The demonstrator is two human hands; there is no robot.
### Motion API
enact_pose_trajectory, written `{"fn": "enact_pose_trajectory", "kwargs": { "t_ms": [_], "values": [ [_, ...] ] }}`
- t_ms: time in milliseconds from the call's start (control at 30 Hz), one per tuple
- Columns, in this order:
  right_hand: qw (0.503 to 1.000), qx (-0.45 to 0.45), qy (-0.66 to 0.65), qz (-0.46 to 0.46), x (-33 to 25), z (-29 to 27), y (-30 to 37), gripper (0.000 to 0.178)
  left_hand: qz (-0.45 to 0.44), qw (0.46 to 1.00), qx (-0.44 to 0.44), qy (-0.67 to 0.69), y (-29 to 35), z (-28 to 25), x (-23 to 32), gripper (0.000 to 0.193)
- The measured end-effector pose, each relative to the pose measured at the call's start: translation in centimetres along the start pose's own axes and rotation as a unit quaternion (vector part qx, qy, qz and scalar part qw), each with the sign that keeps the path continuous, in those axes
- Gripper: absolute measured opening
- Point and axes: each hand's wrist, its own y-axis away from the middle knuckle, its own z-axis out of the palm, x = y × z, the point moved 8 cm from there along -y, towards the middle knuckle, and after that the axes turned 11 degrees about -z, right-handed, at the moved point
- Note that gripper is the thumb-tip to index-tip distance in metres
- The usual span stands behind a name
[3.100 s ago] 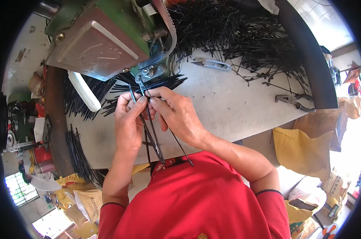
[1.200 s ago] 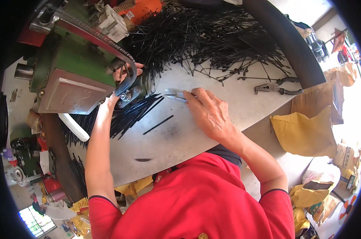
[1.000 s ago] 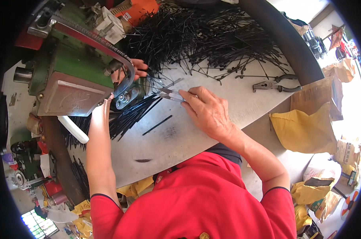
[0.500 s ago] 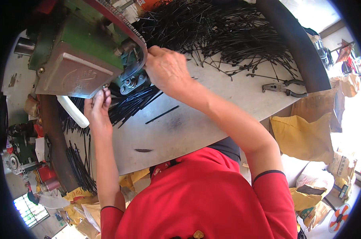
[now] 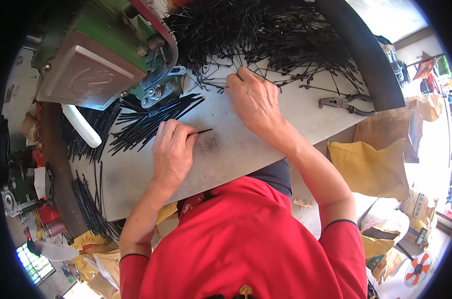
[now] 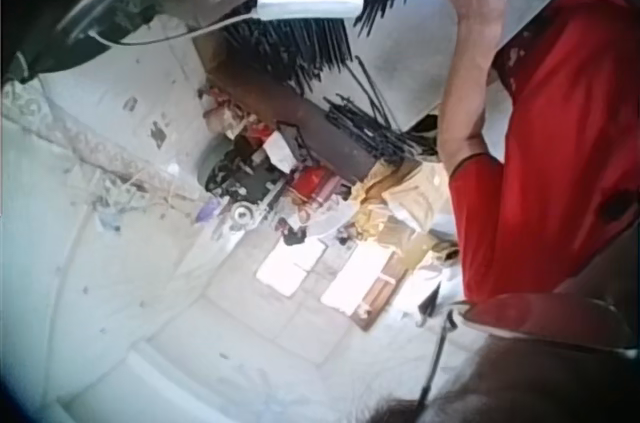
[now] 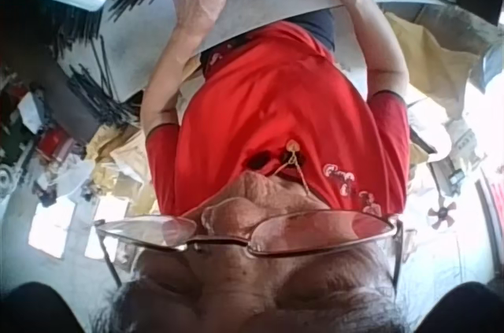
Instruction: The person repeatedly picks up thin black metal rods from a pile on a workbench and uses a manual bending machine to bend them into a U-shape. The person handles the rods one by one, feeding them into the machine and removing the finished pieces.
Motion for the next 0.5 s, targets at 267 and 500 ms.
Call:
{"fn": "enact_pose_trajectory", "kwargs": {
  "t_ms": [267, 500],
  "values": [
    [0.990, 0.080, -0.113, 0.024, 0.2, -0.8, 1.4, 0.006, -0.338, 0.827, -0.035, 0.447, 2.5, 0.0, -5.8, 0.018],
    [0.894, -0.080, -0.410, 0.164, -3.1, 1.0, 1.9, 0.019, -0.404, 0.730, -0.053, 0.549, 2.2, -0.4, -6.8, 0.027]
  ]
}}
